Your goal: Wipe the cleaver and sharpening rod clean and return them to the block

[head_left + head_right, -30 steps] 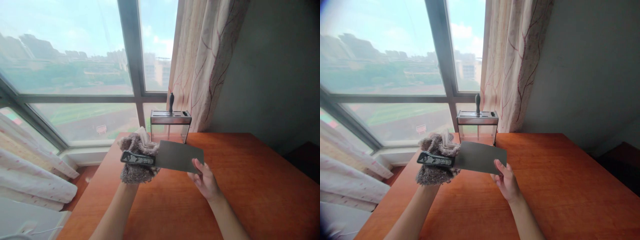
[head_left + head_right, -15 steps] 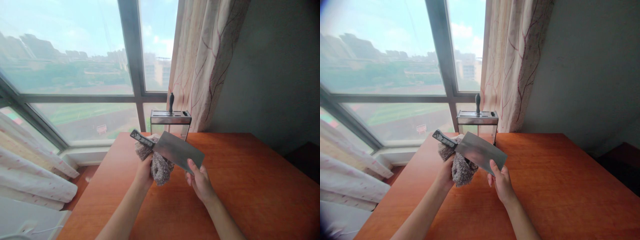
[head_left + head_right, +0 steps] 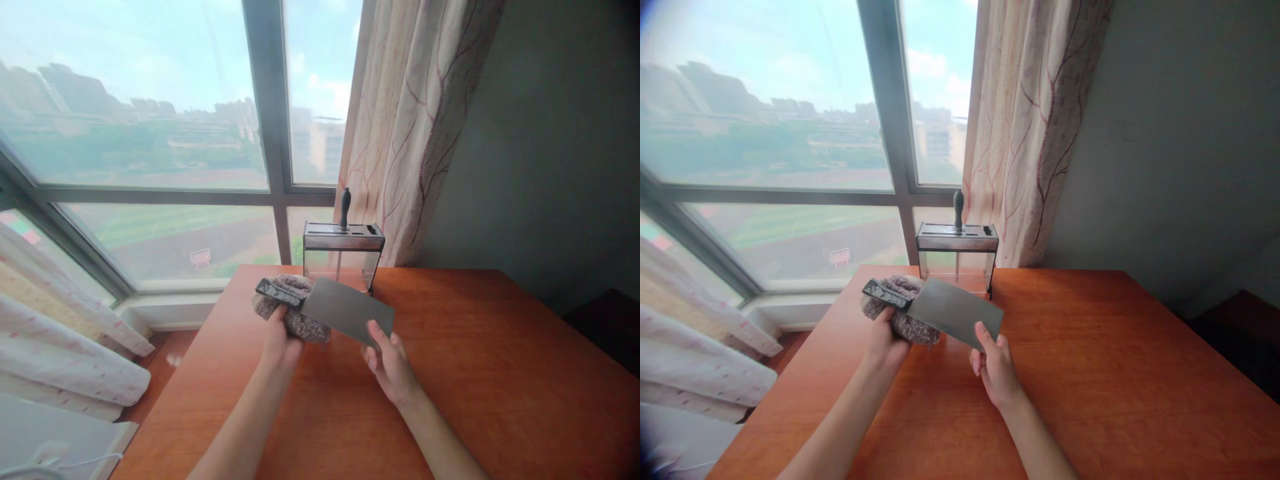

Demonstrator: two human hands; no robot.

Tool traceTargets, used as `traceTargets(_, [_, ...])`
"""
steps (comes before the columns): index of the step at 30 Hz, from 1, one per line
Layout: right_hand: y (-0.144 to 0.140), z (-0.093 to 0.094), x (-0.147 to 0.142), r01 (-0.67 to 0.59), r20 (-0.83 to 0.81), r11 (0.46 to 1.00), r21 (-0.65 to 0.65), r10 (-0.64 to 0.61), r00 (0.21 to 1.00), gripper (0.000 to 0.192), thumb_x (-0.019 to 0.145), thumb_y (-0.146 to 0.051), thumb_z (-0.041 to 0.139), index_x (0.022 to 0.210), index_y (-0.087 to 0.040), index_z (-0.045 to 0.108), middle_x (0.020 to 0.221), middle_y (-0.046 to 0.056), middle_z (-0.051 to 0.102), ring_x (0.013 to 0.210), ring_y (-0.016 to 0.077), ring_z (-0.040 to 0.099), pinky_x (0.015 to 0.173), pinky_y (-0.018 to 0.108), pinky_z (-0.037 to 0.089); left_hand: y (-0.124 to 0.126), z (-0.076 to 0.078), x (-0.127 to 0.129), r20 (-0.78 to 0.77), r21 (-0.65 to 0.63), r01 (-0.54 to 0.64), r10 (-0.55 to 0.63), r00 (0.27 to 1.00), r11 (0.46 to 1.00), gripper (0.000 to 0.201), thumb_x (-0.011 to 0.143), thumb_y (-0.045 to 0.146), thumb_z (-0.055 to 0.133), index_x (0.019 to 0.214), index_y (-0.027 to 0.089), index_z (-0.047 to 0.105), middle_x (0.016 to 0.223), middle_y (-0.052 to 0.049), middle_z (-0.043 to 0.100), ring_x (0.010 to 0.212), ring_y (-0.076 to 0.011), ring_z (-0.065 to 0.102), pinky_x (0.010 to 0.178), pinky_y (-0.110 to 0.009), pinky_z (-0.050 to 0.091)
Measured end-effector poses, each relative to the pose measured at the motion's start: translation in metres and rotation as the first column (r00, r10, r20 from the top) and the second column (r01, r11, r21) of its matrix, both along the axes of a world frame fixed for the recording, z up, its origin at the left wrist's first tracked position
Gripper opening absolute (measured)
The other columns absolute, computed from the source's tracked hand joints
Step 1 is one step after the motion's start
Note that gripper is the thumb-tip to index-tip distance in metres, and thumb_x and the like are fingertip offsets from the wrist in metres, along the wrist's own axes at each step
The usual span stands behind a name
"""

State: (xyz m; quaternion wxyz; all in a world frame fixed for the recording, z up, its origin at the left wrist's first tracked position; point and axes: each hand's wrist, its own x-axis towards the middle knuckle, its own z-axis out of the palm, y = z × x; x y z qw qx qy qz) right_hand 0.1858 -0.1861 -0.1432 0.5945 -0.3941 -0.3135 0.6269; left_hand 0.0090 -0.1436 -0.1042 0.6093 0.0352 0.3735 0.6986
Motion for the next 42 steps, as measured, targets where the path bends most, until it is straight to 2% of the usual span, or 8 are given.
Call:
traceTargets(6, [0.001,0.001,0.002,0.056,-0.029,0.998,0.001,-0.056,0.998,0.037,0.081,-0.046,0.063,0.058,-0.023,0.046,0.035,-0.007,0.038,0.034,0.0082,0.029,0.038,0.025,0.02,-0.005,0.007,-0.001,0.106,0.072,0.018,-0.026,0.994,0.997,0.022,0.07,0.011,0.057,0.089,0.016,0.066,0.082,-0.004,0.073,0.074,-0.0206,0.068,0.077,-0.035,0.054])
traceTargets(9, [0.002,0.002,0.004,0.092,-0.029,0.996,-0.01,-0.092,0.995,0.038,0.08,-0.046,0.064,0.056,-0.023,0.045,0.035,-0.007,0.038,0.034,0.0091,0.03,0.038,0.027,0.022,-0.012,0.007,0.007,0.086,0.165,0.105,-0.121,0.989,0.981,0.03,0.067,0.009,0.06,0.095,0.016,0.067,0.084,-0.003,0.073,0.076,-0.0201,0.067,0.077,-0.033,0.054])
traceTargets(13, [0.005,0.001,0.008,0.127,-0.039,0.992,-0.023,-0.128,0.991,0.036,0.077,-0.045,0.067,0.056,-0.023,0.046,0.035,-0.007,0.037,0.033,0.0087,0.029,0.037,0.027,0.022,-0.016,0.004,0.015,0.063,0.141,0.217,-0.228,0.972,0.966,0.027,0.067,0.007,0.062,0.093,0.013,0.068,0.081,-0.004,0.073,0.074,-0.0193,0.067,0.073,-0.03,0.053])
traceTargets(18, [0.006,0.003,0.012,0.097,-0.045,0.995,0.0,-0.096,0.994,0.036,0.078,-0.044,0.067,0.058,-0.023,0.047,0.036,-0.008,0.037,0.033,0.0078,0.03,0.036,0.026,0.021,-0.009,0.009,0.001,0.063,0.168,0.119,-0.131,0.989,0.978,0.035,0.068,0.005,0.06,0.1,0.015,0.068,0.087,-0.004,0.074,0.073,-0.0179,0.067,0.072,-0.029,0.054])
traceTargets(24, [0.008,0.002,0.015,0.085,-0.041,0.996,0.001,-0.085,0.996,0.043,0.076,-0.047,0.067,0.054,-0.021,0.041,0.036,-0.009,0.037,0.033,0.0057,0.03,0.037,0.023,0.022,-0.003,0.02,-0.03,0.04,0.361,-0.003,-0.012,0.999,0.933,0.049,0.07,0.006,0.06,0.116,0.023,0.063,0.107,-0.003,0.071,0.102,-0.0244,0.064,0.092,-0.037,0.049])
traceTargets(32, [0.008,0.002,0.017,0.06,0.009,0.997,0.053,-0.061,0.998,0.044,0.081,-0.049,0.062,0.053,-0.02,0.042,0.036,-0.007,0.038,0.035,0.0063,0.031,0.038,0.023,0.02,0.0,0.025,-0.038,-0.026,0.391,-0.141,0.164,0.986,0.909,0.043,0.071,0.007,0.061,0.111,0.024,0.065,0.106,-0.001,0.071,0.108,-0.0226,0.061,0.092,-0.033,0.05])
traceTargets(37, [0.004,-0.002,0.011,-0.006,0.18,0.986,0.164,-0.024,0.983,0.051,0.087,-0.054,0.051,0.049,-0.019,0.046,0.039,-0.004,0.043,0.04,0.0082,0.038,0.042,0.024,0.026,-0.007,0.026,-0.015,-0.093,0.417,-0.047,0.093,0.991,0.908,0.04,0.073,0.01,0.065,0.111,0.023,0.064,0.105,-0.002,0.071,0.102,-0.0216,0.064,0.088,-0.03,0.051])
traceTargets(42, [0.004,-0.004,0.01,-0.002,0.221,0.987,0.158,-0.034,0.975,0.051,0.088,-0.053,0.05,0.051,-0.019,0.048,0.04,-0.003,0.045,0.041,0.0093,0.039,0.044,0.024,0.029,-0.014,0.011,0.008,-0.101,0.266,0.042,-0.016,0.995,0.963,0.038,0.073,0.009,0.066,0.109,0.019,0.065,0.099,-0.003,0.072,0.085,-0.0164,0.067,0.075,-0.025,0.054])
